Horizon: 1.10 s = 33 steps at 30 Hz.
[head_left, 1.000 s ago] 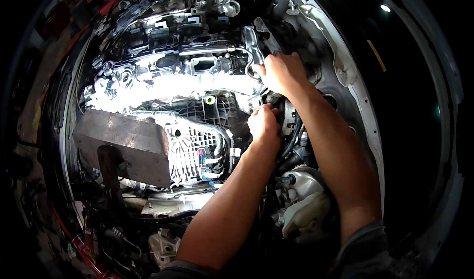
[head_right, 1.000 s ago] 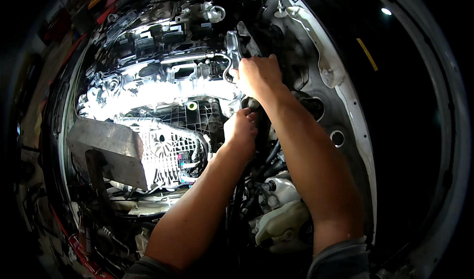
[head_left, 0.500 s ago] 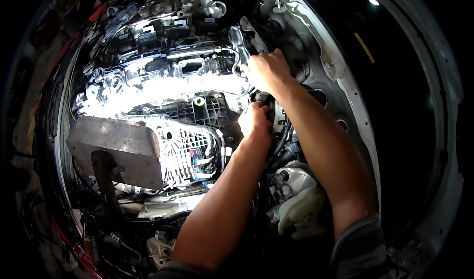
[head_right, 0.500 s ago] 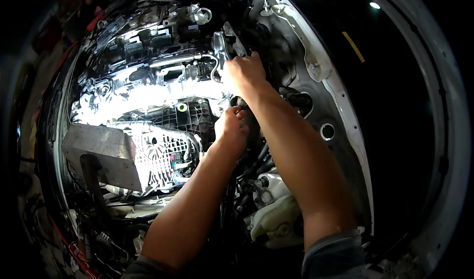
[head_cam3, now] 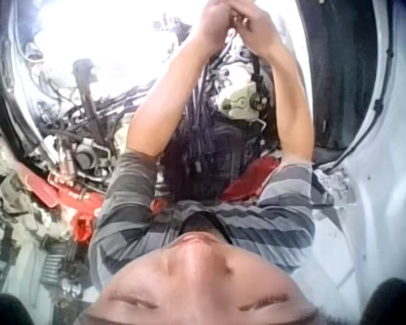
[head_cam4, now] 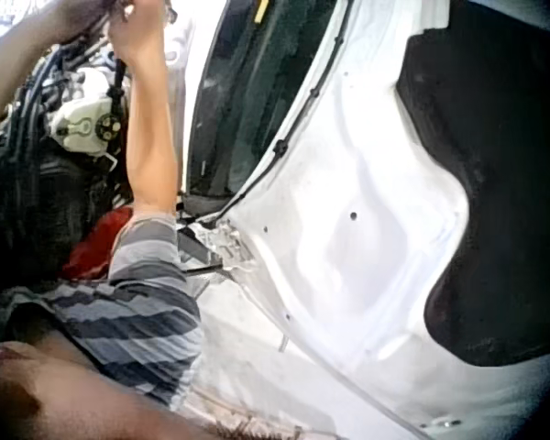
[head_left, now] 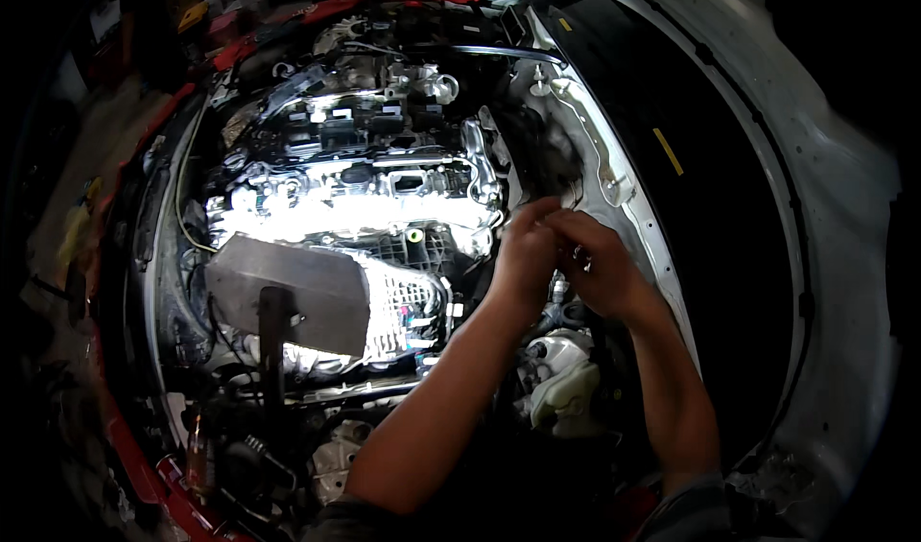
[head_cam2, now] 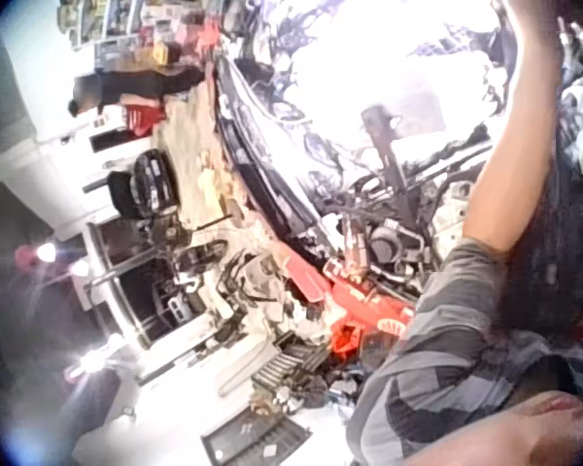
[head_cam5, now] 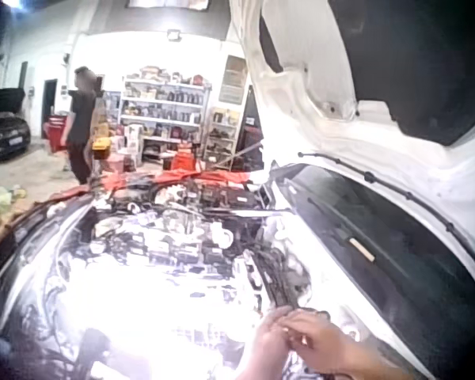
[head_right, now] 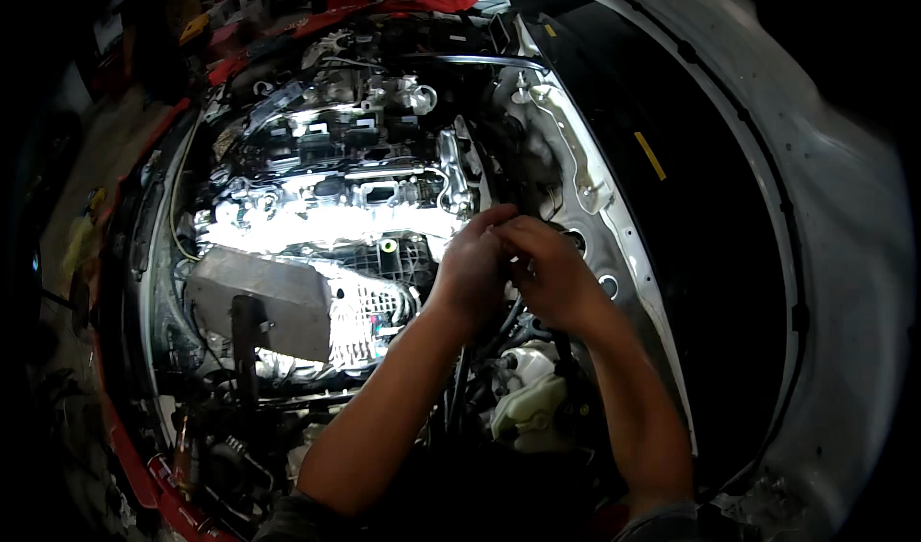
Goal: The person works on a car engine using a wrench, sorts bolts and washers by hand, and installs engine components and attaches connectors to the engine.
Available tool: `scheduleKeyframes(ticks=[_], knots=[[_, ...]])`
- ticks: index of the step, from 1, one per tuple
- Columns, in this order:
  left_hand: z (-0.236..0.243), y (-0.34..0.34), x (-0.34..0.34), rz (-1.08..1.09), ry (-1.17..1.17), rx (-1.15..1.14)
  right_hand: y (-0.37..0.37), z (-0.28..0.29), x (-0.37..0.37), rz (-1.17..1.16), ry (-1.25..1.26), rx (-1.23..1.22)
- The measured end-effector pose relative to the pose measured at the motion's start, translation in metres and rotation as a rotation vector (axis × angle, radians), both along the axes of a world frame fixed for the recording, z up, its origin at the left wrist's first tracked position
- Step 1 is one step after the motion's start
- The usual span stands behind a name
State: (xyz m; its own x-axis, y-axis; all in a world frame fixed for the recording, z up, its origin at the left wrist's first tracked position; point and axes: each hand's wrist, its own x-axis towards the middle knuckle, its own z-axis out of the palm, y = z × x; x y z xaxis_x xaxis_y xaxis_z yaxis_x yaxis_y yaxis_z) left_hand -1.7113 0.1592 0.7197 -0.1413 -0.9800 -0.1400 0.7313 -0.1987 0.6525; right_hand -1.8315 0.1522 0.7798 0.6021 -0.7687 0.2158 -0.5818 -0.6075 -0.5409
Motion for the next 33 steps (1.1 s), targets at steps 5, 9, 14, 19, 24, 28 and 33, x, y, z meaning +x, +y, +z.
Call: scheduleKeyframes(ticks=[5, 9, 14, 19, 24, 28, 33], knots=[[0.034, 0.063, 0.011, -0.024, -0.068, 0.059, 0.058, 0.011, 0.001, 0.033, -0.098, 0.113], [0.032, 0.108, 0.032, 0.013, 0.048, 0.125, 0.083, -0.002, 0.02, 0.125, -0.123, 0.008], [0.02, 0.156, 0.013, 0.734, -0.934, -0.455, 0.057, -0.05, 0.038, -0.341, -0.382, 0.438], [0.035, 0.143, -0.012, 0.327, -0.619, -0.832, -0.01, -0.131, 0.056, -0.64, -0.612, 1.073], [0.01, 0.12, -0.004, 0.513, -0.64, -0.712, -0.045, -0.232, 0.048, -0.986, -0.739, 1.318], [0.004, 0.109, -0.001, 0.531, -0.618, -0.602, -0.054, -0.277, 0.016, -0.713, -0.357, 1.08], [-0.008, 0.108, -0.001, 0.418, -0.582, -0.497, -0.055, -0.268, 0.045, -0.909, -0.764, 1.134]])
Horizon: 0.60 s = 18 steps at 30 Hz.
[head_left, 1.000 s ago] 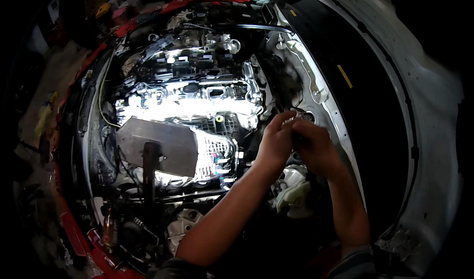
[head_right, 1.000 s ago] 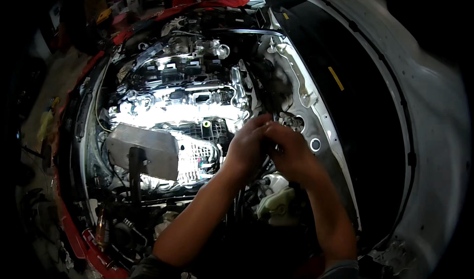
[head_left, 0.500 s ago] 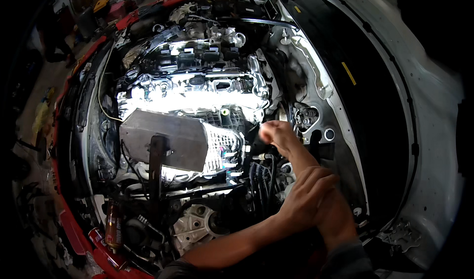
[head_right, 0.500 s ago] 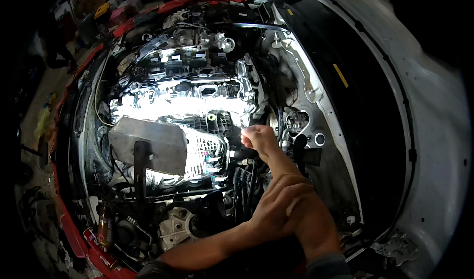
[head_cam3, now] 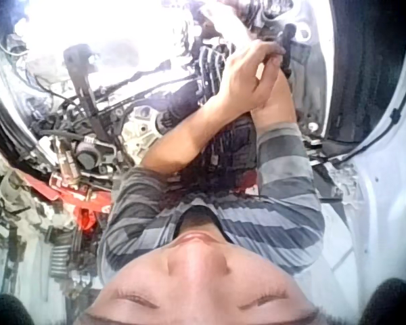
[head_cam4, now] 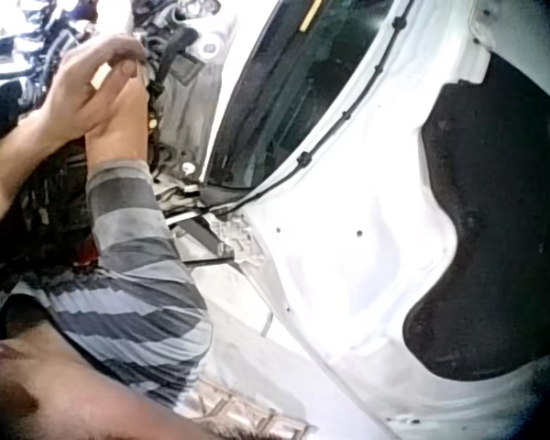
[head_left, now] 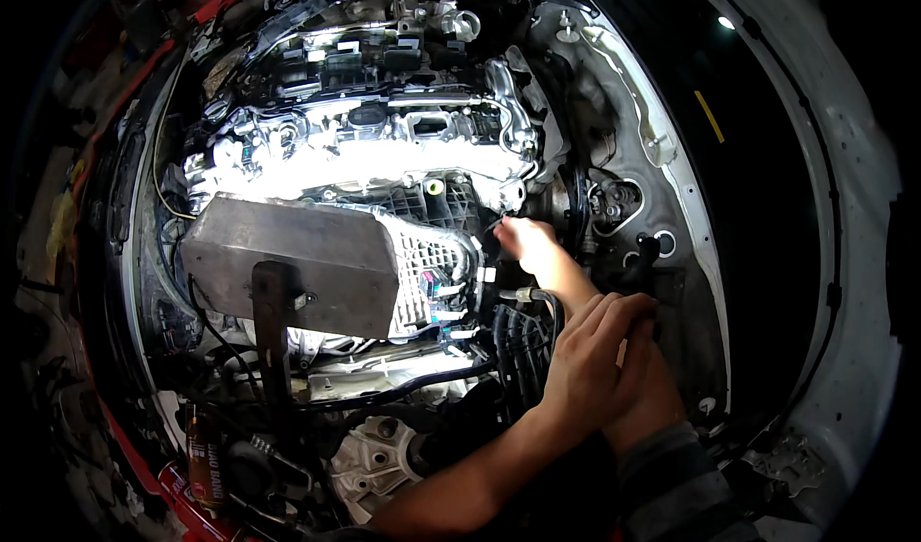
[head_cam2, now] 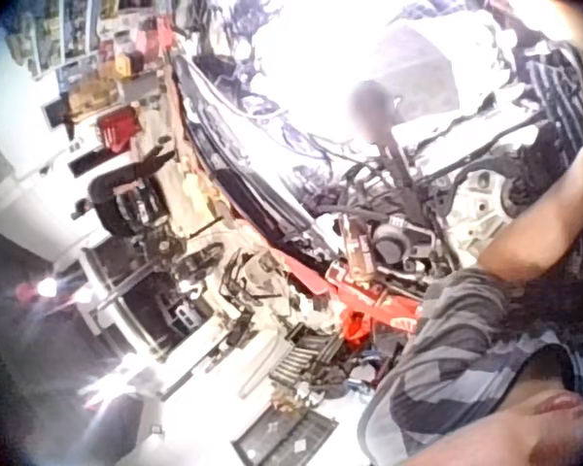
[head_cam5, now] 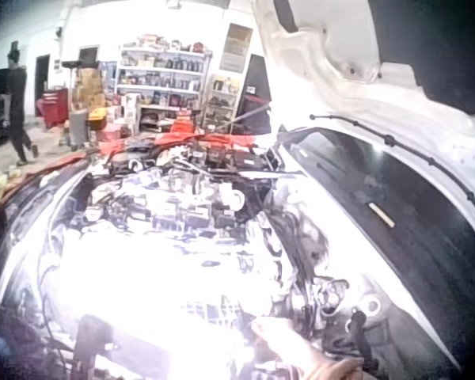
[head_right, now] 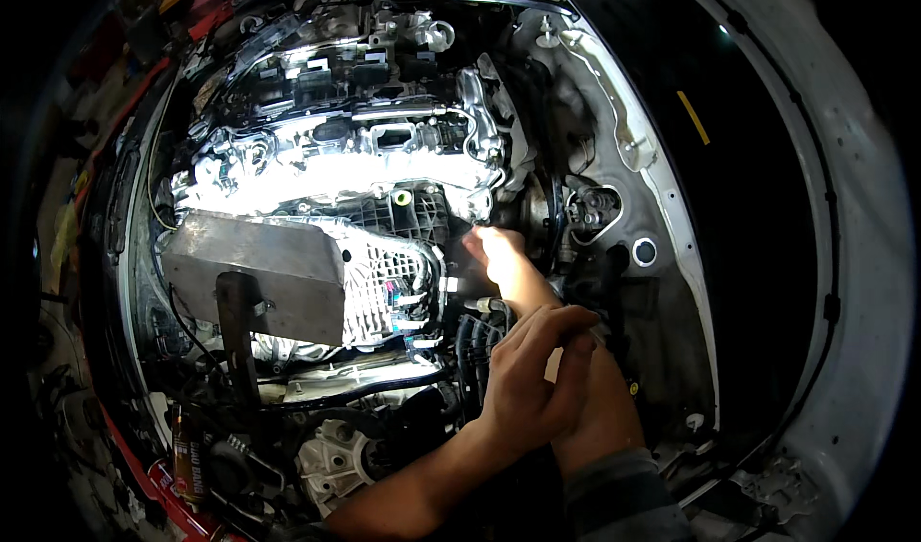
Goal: The person works on a car engine using a wrench, sorts bolts and washers by hand, and installs engine components and attaches connectors to the engine.
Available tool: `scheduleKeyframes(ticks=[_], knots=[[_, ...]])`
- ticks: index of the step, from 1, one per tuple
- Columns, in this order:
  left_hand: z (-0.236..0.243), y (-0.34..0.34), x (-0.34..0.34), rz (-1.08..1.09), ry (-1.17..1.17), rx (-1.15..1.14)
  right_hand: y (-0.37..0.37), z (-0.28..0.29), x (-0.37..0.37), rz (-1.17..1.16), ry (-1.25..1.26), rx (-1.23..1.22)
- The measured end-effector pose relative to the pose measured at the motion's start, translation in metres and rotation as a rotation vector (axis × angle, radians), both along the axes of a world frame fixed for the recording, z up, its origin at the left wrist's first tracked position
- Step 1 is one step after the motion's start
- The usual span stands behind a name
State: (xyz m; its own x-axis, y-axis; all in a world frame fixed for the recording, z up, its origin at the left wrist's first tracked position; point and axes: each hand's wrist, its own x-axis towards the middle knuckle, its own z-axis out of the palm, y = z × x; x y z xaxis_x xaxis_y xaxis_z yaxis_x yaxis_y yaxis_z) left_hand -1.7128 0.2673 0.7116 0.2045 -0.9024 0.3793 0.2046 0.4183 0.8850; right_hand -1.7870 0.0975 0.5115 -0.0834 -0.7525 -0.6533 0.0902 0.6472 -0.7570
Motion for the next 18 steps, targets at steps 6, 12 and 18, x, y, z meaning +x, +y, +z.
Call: scheduleKeyframes(ticks=[6, 12, 18], knots=[[0.0, -0.002, -0.002, 0.065, -0.001, 0.003, -0.005, -0.003, 0.007, -0.125, 0.011, -0.067], [-0.001, -0.002, -0.003, 0.046, 0.021, 0.018, -0.019, -0.031, -0.003, -0.115, 0.193, -0.036], [-0.004, -0.001, -0.001, 0.042, 0.015, 0.028, -0.012, -0.023, 0.006, -0.119, 0.119, -0.039]])
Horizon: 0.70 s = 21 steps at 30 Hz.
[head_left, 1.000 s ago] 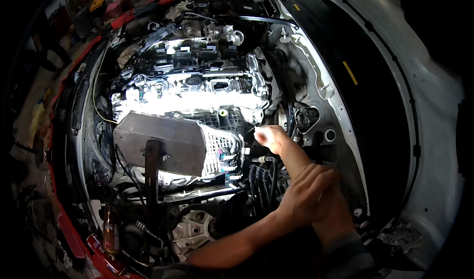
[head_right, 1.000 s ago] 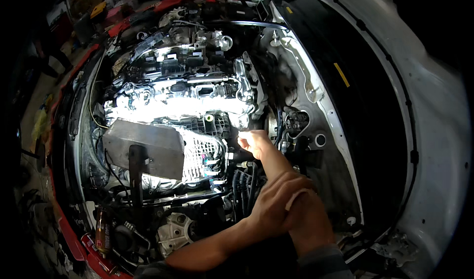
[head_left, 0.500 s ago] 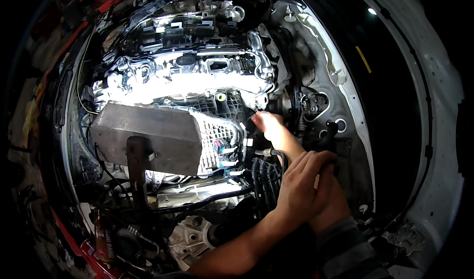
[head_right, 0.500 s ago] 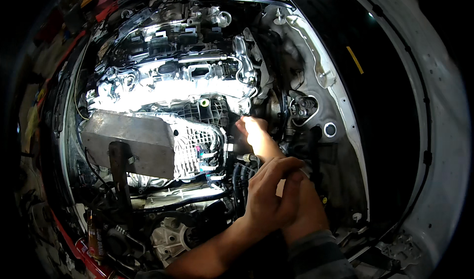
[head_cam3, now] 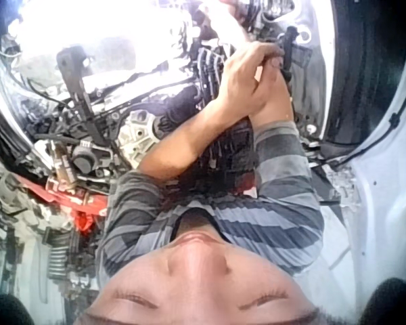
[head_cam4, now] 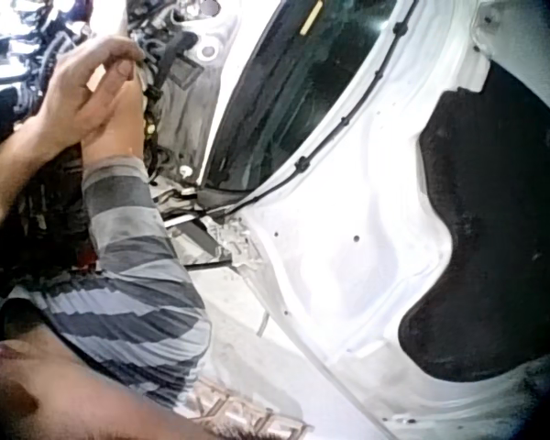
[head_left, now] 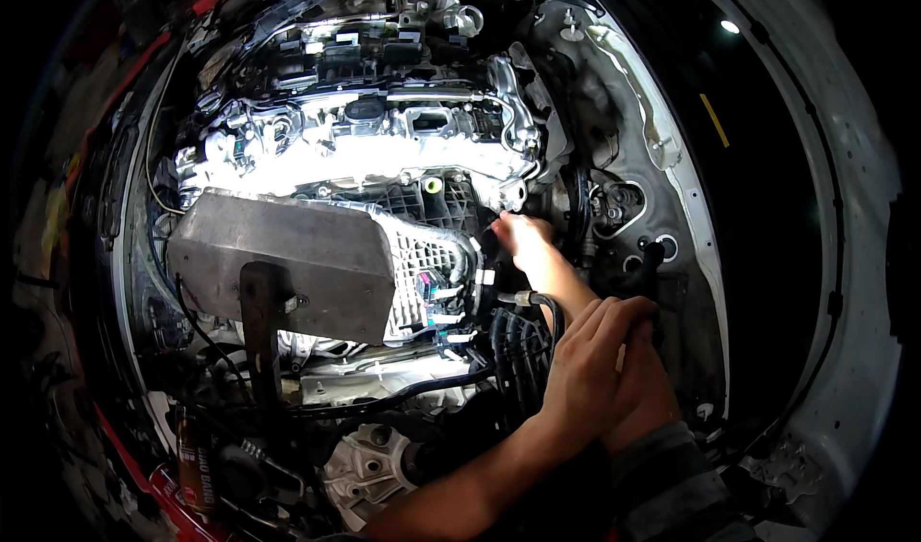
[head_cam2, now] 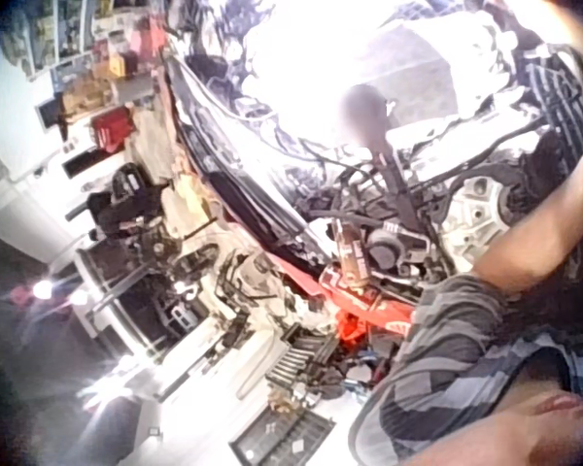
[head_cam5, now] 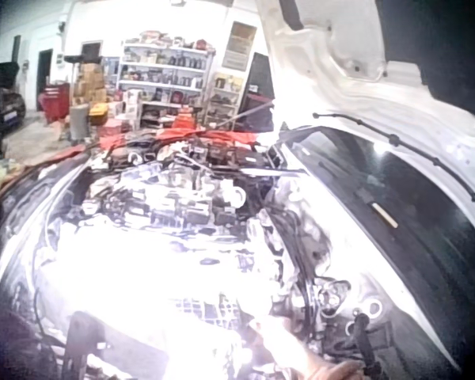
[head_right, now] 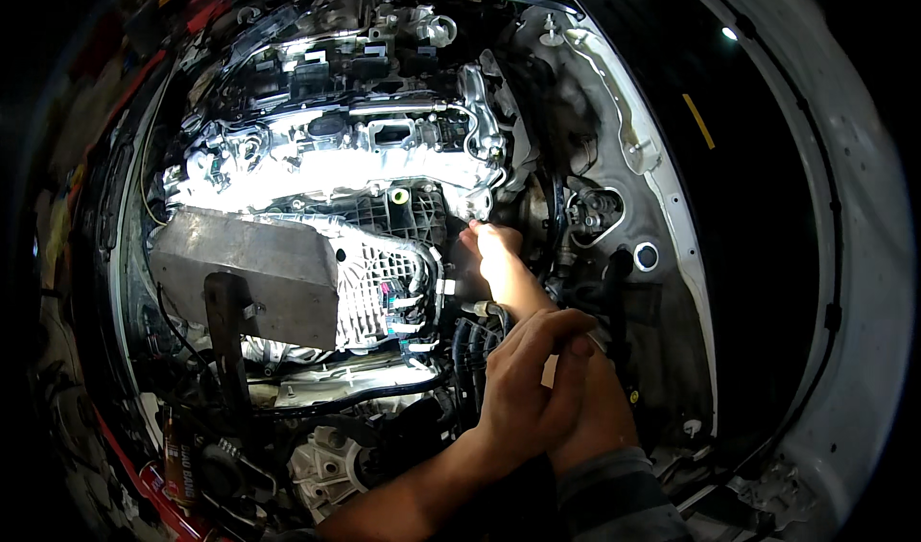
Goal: The person works on a car engine using a wrench, sorts bolts and washers by hand, and installs engine components and attaches connectors to the engine.
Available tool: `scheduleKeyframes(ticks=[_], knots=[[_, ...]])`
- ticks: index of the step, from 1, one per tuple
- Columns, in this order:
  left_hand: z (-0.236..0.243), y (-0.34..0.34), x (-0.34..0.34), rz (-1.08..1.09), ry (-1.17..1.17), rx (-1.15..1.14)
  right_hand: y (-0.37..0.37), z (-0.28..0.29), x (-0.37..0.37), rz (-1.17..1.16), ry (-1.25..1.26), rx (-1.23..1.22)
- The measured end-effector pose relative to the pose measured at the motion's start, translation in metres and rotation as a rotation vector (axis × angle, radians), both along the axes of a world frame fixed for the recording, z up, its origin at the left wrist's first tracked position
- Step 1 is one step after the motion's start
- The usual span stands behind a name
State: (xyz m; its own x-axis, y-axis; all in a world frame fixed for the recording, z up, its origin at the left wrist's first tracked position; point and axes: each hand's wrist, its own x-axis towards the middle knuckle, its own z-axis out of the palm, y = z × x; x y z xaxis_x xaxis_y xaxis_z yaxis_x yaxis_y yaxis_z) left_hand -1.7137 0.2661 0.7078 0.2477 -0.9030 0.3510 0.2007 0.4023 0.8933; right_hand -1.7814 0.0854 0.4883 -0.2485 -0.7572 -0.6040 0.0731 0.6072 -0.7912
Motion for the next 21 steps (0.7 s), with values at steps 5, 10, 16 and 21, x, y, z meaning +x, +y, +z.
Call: scheduleKeyframes(ticks=[5, 10, 16, 21], knots=[[0.002, -0.001, 0.001, 0.004, 0.015, 0.005, 0.011, 0.013, 0.002, 0.001, -0.111, -0.026], [0.002, -0.001, 0.001, 0.002, 0.02, 0.007, 0.013, 0.017, 0.004, 0.007, -0.204, 0.011], [0.002, -0.001, 0.001, 0.008, 0.017, 0.004, 0.006, 0.027, 0.009, 0.01, -0.306, 0.17], [0.001, -0.001, 0.001, -0.013, 0.021, 0.015, 0.015, 0.024, 0.007, 0.003, -0.272, 0.06]])
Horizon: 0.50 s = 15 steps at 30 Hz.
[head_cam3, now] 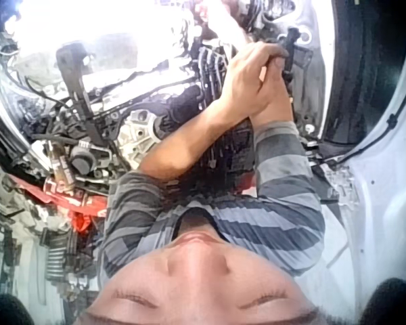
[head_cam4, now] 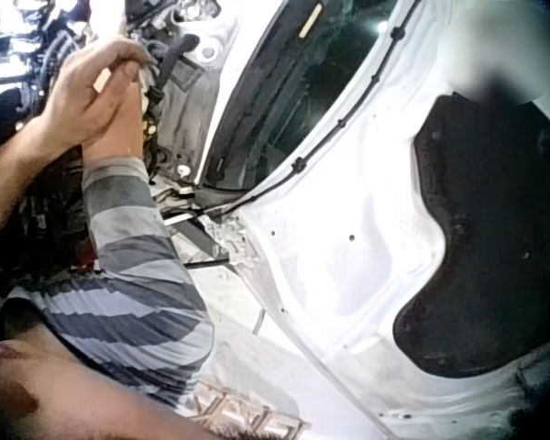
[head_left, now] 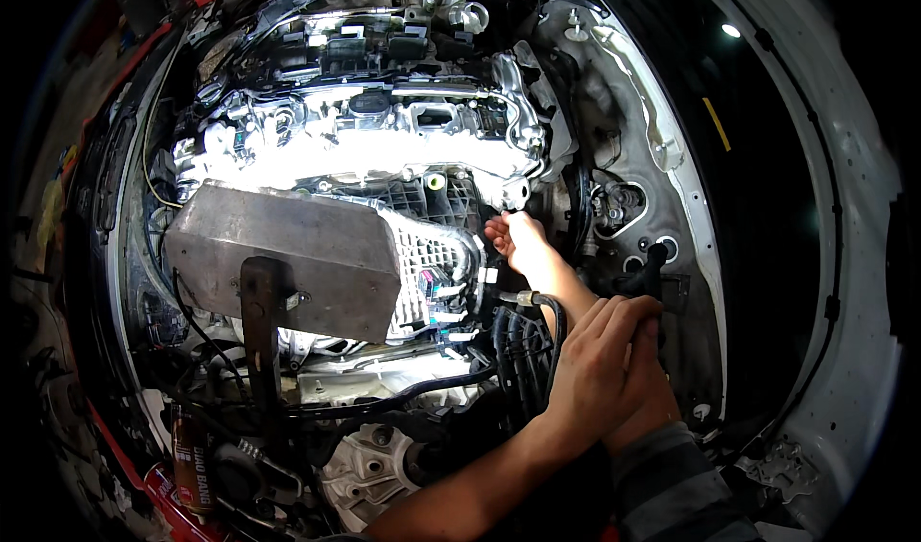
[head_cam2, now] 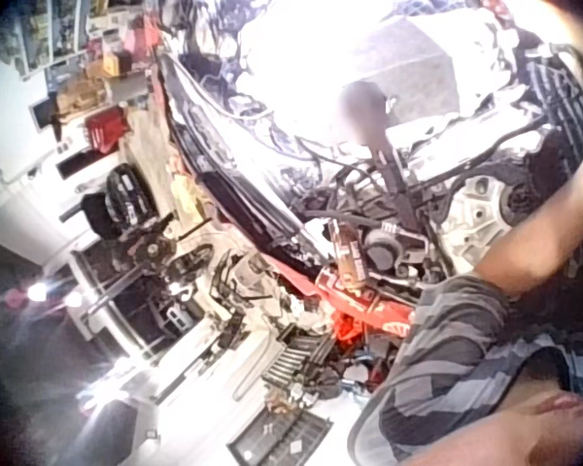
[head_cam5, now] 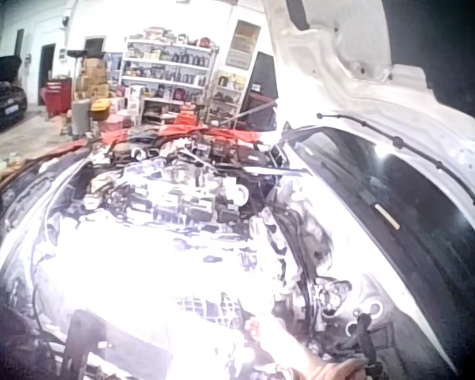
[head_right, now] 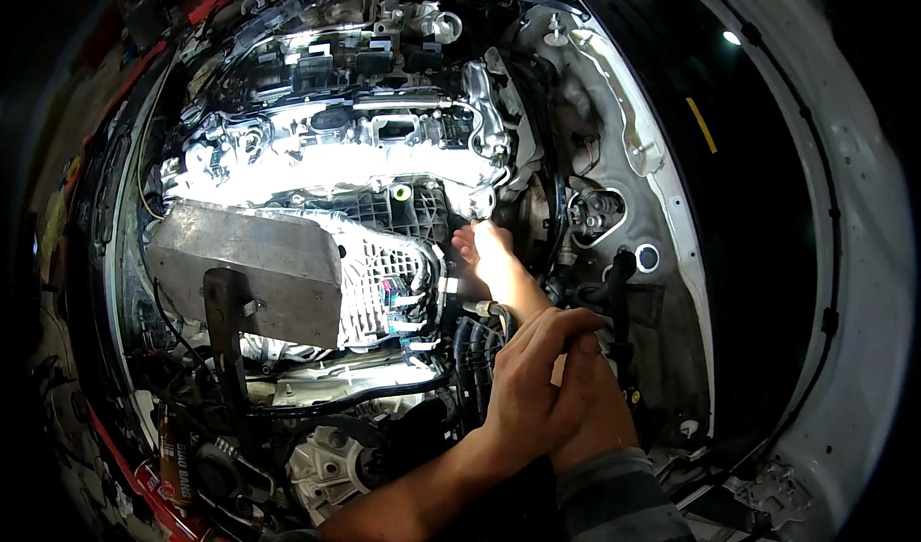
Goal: The person works on a car engine using a wrench, sorts bolts and washers by hand, and installs engine components and attaches connectors to the engine.
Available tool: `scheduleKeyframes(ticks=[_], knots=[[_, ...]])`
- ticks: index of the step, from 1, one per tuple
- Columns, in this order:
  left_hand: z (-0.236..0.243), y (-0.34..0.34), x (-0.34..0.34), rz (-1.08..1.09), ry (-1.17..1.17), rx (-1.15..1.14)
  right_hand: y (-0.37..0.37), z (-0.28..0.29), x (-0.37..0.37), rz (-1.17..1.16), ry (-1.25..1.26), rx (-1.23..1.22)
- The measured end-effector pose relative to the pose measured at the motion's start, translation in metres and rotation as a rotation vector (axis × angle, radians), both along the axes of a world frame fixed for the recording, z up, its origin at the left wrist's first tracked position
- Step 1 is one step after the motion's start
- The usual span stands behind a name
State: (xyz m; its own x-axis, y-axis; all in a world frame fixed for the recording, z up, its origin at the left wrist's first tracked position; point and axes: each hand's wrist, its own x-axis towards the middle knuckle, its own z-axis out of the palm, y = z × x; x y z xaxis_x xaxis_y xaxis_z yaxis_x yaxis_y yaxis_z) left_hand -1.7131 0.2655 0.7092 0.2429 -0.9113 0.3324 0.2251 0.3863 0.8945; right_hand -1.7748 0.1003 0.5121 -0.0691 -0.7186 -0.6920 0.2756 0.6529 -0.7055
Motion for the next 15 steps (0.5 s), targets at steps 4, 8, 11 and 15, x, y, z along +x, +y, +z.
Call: scheduleKeyframes(ticks=[4, 8, 11, 15], knots=[[-0.001, 0.0, 0.002, 0.006, -0.007, 0.0, 0.007, 0.002, 0.001, 0.012, 0.248, -0.149], [0.004, -0.001, -0.002, 0.002, 0.01, -0.005, -0.001, -0.01, -0.015, 0.071, 0.176, -0.169], [0.0, -0.001, 0.001, 0.011, 0.0, 0.005, -0.003, 0.003, 0.011, 0.0, 0.198, 0.005], [0.001, 0.0, 0.001, 0.001, -0.002, 0.011, -0.005, 0.006, 0.012, -0.056, 0.108, 0.045]])
